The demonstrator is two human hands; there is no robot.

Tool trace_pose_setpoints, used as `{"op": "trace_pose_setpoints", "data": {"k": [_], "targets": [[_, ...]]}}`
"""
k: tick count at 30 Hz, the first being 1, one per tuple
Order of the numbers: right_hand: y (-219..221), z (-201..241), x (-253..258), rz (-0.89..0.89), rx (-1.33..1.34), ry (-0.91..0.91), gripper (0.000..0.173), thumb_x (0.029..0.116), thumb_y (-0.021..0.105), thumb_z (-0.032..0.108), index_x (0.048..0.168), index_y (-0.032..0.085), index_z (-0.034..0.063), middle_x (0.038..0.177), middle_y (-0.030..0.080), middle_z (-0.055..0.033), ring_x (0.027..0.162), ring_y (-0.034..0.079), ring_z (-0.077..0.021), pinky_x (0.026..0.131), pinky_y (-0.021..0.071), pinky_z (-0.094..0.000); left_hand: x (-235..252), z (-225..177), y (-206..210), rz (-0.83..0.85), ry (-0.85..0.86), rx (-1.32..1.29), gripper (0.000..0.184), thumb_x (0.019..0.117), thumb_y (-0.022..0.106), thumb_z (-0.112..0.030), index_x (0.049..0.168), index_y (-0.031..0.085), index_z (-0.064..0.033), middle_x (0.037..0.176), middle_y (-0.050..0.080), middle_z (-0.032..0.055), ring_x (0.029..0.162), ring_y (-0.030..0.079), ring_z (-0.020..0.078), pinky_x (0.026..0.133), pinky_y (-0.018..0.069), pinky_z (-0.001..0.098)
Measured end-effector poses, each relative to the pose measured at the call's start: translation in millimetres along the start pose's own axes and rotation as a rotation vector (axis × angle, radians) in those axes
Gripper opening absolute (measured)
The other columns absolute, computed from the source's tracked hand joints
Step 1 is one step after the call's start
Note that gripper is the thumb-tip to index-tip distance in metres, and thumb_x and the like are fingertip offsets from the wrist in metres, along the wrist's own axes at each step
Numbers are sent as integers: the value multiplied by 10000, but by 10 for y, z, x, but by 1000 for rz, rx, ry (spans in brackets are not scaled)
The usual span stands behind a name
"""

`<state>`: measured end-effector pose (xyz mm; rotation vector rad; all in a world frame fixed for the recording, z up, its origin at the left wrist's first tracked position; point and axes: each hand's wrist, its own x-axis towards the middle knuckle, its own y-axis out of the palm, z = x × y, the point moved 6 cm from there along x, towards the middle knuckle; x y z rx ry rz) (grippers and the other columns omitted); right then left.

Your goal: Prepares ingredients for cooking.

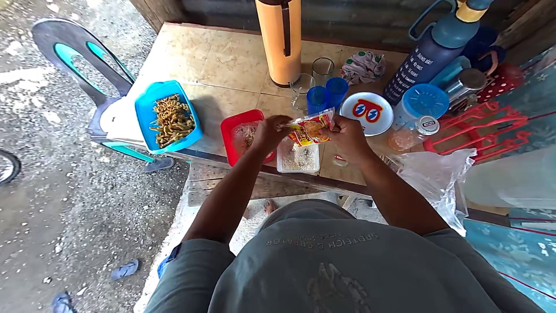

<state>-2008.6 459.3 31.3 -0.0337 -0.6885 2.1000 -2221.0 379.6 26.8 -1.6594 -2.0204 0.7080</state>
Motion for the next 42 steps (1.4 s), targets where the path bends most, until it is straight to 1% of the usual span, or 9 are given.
{"op": "trace_pose_setpoints", "data": {"k": [2, 3, 6, 8, 24, 30, 34, 39, 42], "targets": [[-34, -20, 39, -13, 15, -17, 185, 938, 761, 174, 954, 679, 8, 804, 652, -39, 707, 579, -56, 706, 516, -269, 48, 85, -21, 21, -9, -57, 595, 914, 766, -131, 1451, 533, -28, 1351, 623, 205, 1178, 654, 311, 1010, 538, 471], [-24, -24, 51, -15, 24, -23, 184, 938, 758, 162, 949, 668, 2, 806, 644, -45, 712, 574, -61, 709, 509, -273, 39, 77, 0, 44, -28, -44, 557, 907, 772, -129, 1415, 572, -15, 1315, 642, 212, 1158, 658, 322, 1000, 537, 487], [102, 25, 75, 0, 33, -32, 156, 929, 753, 121, 956, 684, -17, 856, 685, -89, 767, 635, -108, 758, 552, -326, 28, -65, 146, 127, -99, 119, 271, 949, 725, -182, 1013, 691, 80, 992, 692, 238, 959, 667, 364, 898, 508, 578], [132, 73, 89, 16, 11, -33, 153, 938, 744, 123, 944, 682, -17, 822, 658, -83, 725, 591, -113, 716, 516, -330, 55, -51, 165, 129, -114, 166, 266, 967, 695, -184, 934, 680, 80, 923, 680, 231, 906, 658, 365, 858, 499, 586], [-36, 57, 153, -61, -76, -48, 215, 946, 747, 174, 923, 664, -23, 736, 592, -57, 643, 509, -103, 653, 463, -320, 156, 4, 119, 50, -149, 97, 296, 982, 697, -251, 954, 710, 43, 886, 689, 186, 850, 652, 318, 826, 502, 559], [-83, 14, 75, -121, -77, -30, 220, 941, 754, 180, 1009, 718, -27, 837, 700, -97, 717, 614, -101, 725, 532, -319, 217, -27, 127, 84, -98, 86, 280, 986, 691, -232, 1028, 729, 42, 971, 721, 198, 934, 685, 322, 898, 516, 558], [-37, -27, 45, -134, -82, -14, 227, 949, 739, 168, 890, 642, -30, 730, 552, -40, 646, 472, -77, 647, 436, -283, 247, -103, 187, 158, -61, 148, 300, 979, 689, -225, 939, 694, 73, 921, 688, 216, 893, 657, 345, 859, 502, 570], [-227, -350, -37, -183, 120, 172, 259, 939, 754, 174, 1107, 694, -15, 987, 716, -90, 892, 675, -97, 851, 578, -328, 274, 18, 85, 183, -70, -55, 342, 982, 699, -158, 1275, 665, 15, 1182, 706, 196, 1073, 697, 274, 1004, 533, 460], [-136, -735, -238, -266, 467, 378, 316, 965, 696, 69, 1265, 623, 0, 1125, 695, -95, 1000, 692, -131, 876, 607, -343, 264, 24, 31, 211, -96, -204, 396, 992, 672, -105, 1371, 608, -11, 1225, 703, 165, 1104, 687, 203, 1010, 527, 389]]}}
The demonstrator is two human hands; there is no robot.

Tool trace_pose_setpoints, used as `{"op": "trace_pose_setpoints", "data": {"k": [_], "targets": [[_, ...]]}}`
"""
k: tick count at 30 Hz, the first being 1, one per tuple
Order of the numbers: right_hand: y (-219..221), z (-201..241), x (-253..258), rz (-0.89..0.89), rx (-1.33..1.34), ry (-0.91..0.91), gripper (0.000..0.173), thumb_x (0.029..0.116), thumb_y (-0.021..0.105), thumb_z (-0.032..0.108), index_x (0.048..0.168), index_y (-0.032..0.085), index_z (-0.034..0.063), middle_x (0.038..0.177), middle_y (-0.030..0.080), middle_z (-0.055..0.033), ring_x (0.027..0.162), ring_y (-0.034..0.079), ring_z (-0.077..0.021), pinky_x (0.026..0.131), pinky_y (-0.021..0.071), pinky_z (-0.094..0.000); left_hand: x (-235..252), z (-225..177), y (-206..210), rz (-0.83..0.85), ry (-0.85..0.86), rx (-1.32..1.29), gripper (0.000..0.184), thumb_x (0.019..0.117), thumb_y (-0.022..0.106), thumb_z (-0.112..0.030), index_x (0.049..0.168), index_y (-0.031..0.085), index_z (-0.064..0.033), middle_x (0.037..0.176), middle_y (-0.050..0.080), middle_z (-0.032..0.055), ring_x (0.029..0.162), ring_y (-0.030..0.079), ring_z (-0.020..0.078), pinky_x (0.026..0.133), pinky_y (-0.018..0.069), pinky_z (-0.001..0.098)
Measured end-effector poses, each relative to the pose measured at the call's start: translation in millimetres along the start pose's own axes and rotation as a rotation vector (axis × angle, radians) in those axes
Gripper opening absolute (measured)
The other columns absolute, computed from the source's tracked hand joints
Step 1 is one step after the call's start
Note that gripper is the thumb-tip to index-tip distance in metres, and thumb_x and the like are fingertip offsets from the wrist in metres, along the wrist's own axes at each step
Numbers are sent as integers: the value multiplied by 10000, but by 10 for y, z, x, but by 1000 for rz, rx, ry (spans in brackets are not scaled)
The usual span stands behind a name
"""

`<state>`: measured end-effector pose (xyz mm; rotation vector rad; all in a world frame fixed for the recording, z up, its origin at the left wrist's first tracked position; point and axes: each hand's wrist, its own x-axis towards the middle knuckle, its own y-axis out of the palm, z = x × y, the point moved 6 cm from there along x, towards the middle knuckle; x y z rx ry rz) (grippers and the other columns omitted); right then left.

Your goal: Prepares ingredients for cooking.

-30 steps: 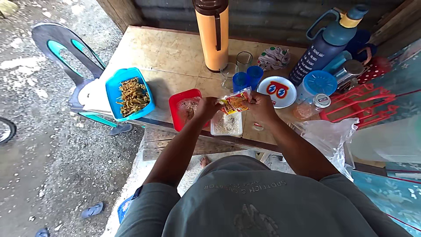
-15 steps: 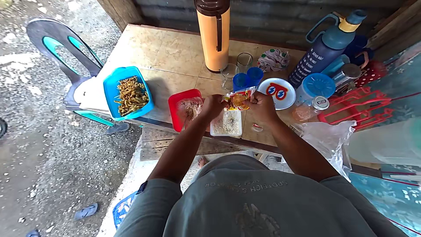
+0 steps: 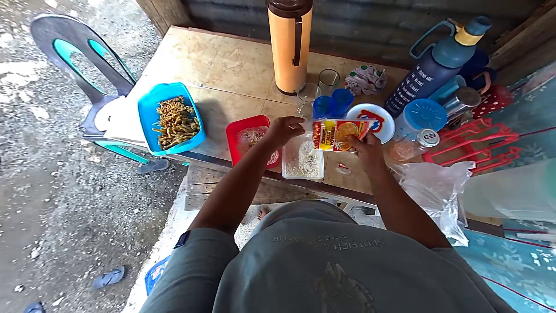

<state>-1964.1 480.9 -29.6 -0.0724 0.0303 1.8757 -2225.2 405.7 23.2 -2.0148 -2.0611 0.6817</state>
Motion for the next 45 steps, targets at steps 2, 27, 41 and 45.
{"op": "trace_pose_setpoints", "data": {"k": [2, 27, 41, 45], "targets": [[-36, -300, -111, -99, 206, 175, 299, 1017, 625, 64, 1311, 568, 62, 1142, 664, -71, 987, 677, -154, 828, 601, -372, -27, 39, -97, -10, -5, -33, 367, 1012, 645, -116, 1361, 612, -7, 1212, 709, 151, 1069, 689, 167, 978, 534, 359], [2704, 680, -94, 169, -786, -430, 252, 947, 737, 152, 1156, 750, 13, 1111, 758, -178, 1028, 738, -326, 944, 569, -546, -256, 1253, -1498, 141, 243, 288, 259, 1016, 634, -177, 1069, 723, 60, 1124, 712, 200, 1035, 681, 304, 956, 516, 514], [2987, -129, -116, -181, -147, 203, 252, 947, 745, 169, 1098, 731, -33, 1015, 761, -157, 926, 747, -226, 912, 607, -449, -225, 1158, -1518, 72, 326, 317, 215, 981, 674, -136, 925, 729, 64, 969, 712, 191, 904, 685, 310, 863, 534, 545], [2869, -81, -70, -165, -230, 186, 298, 930, 783, 226, 1106, 743, -11, 1012, 770, -137, 920, 753, -211, 907, 612, -444, -180, 1195, -1618, 44, 244, 376, 288, 1009, 656, -216, 948, 729, 57, 986, 717, 191, 904, 689, 320, 857, 528, 560]]}}
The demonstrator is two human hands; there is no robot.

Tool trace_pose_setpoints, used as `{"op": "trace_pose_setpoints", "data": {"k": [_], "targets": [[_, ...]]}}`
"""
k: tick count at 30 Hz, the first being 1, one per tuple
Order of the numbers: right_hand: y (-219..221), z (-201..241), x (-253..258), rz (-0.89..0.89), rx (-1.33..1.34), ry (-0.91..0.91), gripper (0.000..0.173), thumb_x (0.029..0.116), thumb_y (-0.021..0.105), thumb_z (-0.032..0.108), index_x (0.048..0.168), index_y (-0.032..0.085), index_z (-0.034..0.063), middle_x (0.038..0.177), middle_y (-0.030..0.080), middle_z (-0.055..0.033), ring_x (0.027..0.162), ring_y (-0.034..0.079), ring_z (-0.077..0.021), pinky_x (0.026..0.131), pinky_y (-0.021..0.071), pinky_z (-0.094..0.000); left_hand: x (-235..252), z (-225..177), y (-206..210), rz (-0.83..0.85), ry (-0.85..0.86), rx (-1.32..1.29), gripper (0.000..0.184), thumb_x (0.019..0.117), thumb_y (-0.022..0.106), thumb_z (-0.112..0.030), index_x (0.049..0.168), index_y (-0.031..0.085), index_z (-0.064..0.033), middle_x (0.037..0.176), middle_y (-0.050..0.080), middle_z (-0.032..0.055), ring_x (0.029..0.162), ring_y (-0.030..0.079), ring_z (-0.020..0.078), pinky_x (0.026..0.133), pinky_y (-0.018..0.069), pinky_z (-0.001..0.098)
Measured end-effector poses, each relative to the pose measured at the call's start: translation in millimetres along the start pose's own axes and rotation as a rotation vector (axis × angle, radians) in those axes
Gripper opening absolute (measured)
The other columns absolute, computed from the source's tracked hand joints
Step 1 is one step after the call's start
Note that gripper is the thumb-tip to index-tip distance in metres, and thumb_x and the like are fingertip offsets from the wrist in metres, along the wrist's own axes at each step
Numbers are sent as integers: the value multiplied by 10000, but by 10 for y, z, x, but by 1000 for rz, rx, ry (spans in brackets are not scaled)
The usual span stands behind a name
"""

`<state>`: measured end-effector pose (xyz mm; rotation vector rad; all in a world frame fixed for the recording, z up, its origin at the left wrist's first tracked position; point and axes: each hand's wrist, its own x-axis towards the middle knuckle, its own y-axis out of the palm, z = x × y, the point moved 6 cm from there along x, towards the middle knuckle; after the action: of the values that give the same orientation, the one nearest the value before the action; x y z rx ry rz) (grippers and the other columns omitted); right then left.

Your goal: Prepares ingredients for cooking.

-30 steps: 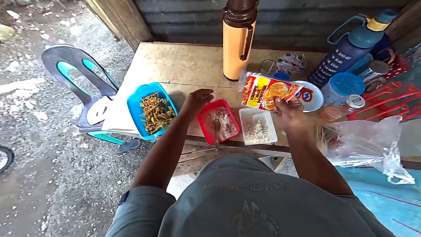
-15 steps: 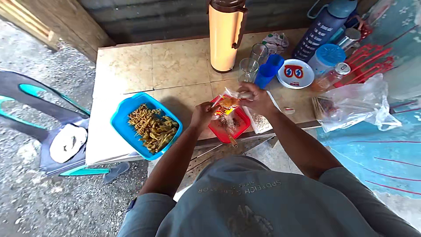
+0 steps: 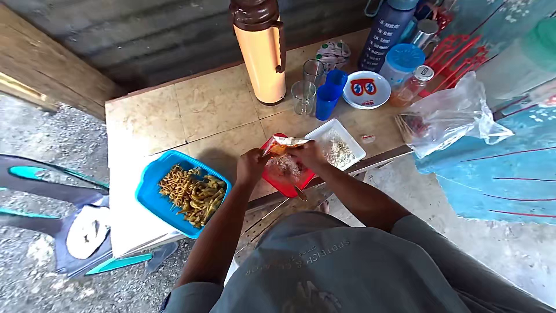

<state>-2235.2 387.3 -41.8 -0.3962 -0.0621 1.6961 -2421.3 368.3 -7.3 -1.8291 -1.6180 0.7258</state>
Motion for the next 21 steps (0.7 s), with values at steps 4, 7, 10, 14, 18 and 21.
{"op": "trace_pose_setpoints", "data": {"k": [4, 7, 10, 14, 18, 21], "targets": [[40, -10, 48, 0, -20, 38, 301, 919, 790, 238, 1079, 746, -14, 996, 770, -140, 910, 752, -220, 909, 600, -455, 61, -75, 21, 32, 7, 41, 331, 1010, 650, -215, 856, 666, 77, 931, 677, 199, 873, 657, 340, 823, 504, 567], [1, 81, 87, -4, -81, 40, 266, 945, 763, 255, 1023, 753, 2, 949, 769, -118, 878, 748, -200, 887, 599, -447, 109, -125, -13, 30, 25, 47, 311, 1005, 655, -201, 883, 690, 83, 954, 697, 209, 891, 670, 347, 833, 509, 575], [93, 186, 83, 43, -204, -24, 267, 952, 736, 261, 1026, 757, 5, 995, 762, -155, 971, 733, -276, 942, 552, -541, 164, -125, 38, 45, 37, 73, 282, 990, 654, -153, 835, 659, 84, 933, 682, 211, 890, 668, 362, 828, 510, 587], [28, 86, 156, 8, -76, -52, 248, 932, 781, 236, 1014, 763, 2, 954, 778, -115, 896, 760, -184, 912, 607, -428, 146, -52, -76, 25, 15, 74, 322, 1018, 635, -217, 870, 680, 66, 914, 681, 190, 856, 661, 331, 808, 509, 566], [102, 42, 145, 36, -74, -20, 275, 924, 785, 243, 1050, 752, 1, 982, 770, -131, 921, 746, -217, 921, 585, -477, 112, -72, -57, 18, 23, 89, 326, 1014, 637, -200, 832, 652, 71, 894, 675, 198, 830, 657, 341, 784, 507, 571], [27, 53, 183, 14, -82, -16, 287, 912, 798, 275, 1030, 765, 16, 982, 772, -122, 943, 743, -214, 938, 578, -485, 104, -51, -107, -18, 39, 85, 331, 1014, 639, -217, 854, 681, 69, 900, 688, 196, 833, 668, 335, 789, 517, 566]]}}
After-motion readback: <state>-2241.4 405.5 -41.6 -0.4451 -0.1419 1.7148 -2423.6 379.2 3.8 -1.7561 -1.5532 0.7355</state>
